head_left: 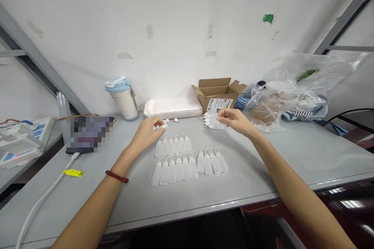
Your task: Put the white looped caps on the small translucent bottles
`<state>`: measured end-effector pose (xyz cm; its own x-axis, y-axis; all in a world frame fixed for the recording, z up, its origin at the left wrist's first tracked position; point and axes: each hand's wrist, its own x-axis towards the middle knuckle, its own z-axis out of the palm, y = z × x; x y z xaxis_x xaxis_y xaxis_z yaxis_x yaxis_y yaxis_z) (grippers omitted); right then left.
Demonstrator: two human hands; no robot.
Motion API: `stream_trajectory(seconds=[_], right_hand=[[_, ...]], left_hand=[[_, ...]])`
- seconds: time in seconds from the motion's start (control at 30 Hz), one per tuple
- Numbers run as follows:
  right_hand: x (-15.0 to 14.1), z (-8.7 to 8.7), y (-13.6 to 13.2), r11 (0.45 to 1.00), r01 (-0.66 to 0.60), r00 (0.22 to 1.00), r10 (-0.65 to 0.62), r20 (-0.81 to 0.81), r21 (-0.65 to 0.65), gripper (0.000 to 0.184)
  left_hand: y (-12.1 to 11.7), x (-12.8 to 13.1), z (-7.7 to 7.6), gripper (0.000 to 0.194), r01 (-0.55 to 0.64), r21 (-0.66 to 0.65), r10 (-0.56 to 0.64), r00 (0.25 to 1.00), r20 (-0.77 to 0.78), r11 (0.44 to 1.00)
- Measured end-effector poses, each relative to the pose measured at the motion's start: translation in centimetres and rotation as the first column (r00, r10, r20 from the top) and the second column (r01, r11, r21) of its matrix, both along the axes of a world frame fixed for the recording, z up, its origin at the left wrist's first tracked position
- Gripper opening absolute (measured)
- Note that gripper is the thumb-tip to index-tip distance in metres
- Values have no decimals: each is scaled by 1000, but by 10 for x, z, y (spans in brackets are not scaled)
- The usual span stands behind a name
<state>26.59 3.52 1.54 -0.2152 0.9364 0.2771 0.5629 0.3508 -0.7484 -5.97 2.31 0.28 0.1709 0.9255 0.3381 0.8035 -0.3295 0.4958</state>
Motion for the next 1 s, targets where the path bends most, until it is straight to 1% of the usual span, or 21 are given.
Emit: stream_trajectory(seconds=[0.03,0.07,0.1,0.13,0.17,0.2,0.23,0.27,0.33,0.43,0.53,0.57,0.6,0.63,0.67,0.73,0.77,0.8,0.83,0.9,1.0], right_hand=[[0,8,-8,964,-192,981,195,-1,-186,25],[0,14,-16,870,-340,933,361,-10,-357,28],[-1,19,-23,753,-419,878,478,-15,-508,29],[-3,21,-28,640,-443,825,565,-6,-628,30],[-5,22,-32,553,-429,781,624,13,-714,31],[-7,21,-34,497,-391,751,659,43,-775,32],[-10,19,-35,470,-346,731,678,80,-812,33],[-12,16,-35,462,-302,720,684,118,-834,35],[-17,10,-33,465,-229,710,681,180,-855,40],[-20,4,-29,472,-173,703,674,227,-865,43],[-17,3,-26,507,-147,715,648,263,-849,39],[-16,4,-25,532,-148,731,626,270,-834,37],[-15,5,-25,572,-157,757,593,273,-805,35],[-14,7,-24,626,-177,792,549,268,-759,34],[-13,8,-23,693,-204,832,495,250,-692,33],[-15,10,-22,824,-259,910,383,159,-505,31],[-18,10,-22,870,-277,936,340,89,-408,31],[-22,9,-22,900,-287,951,308,12,-327,30],[-26,7,-23,917,-292,956,286,-62,-271,29],[-36,1,-26,930,-293,950,257,-175,-223,27],[-51,-9,-32,910,-348,920,286,-267,-225,25]], left_hand=[[-5,10,1,26,28,2,-28,999,45,1000],[-10,19,1,28,63,7,-63,995,79,998],[-16,28,0,28,89,6,-89,991,103,996],[-20,35,0,26,113,9,-113,985,129,994],[-25,42,-1,24,149,3,-148,978,145,989],[-29,47,-2,23,178,-1,-175,972,159,984],[-31,51,-3,22,205,-1,-201,965,169,979],[-33,53,-4,21,226,-2,-222,959,175,974],[-34,55,-7,19,249,2,-245,953,178,969],[-33,54,-9,18,251,0,-247,952,178,968],[-32,54,-9,17,249,-11,-242,948,205,968],[-32,55,-8,16,248,-19,-237,945,224,969],[-33,56,-7,16,243,-31,-228,942,247,970],[-34,57,-5,15,235,-49,-213,938,274,971],[-35,58,-4,15,224,-72,-193,933,305,972],[-37,60,-1,14,218,-133,-152,909,387,967],[-37,61,0,14,225,-166,-132,887,443,960],[-38,62,0,16,240,-198,-111,856,505,950],[-38,63,1,17,260,-225,-90,818,569,939],[-38,65,1,21,292,-269,-36,737,675,918],[-37,66,1,24,295,-306,43,653,756,905]])
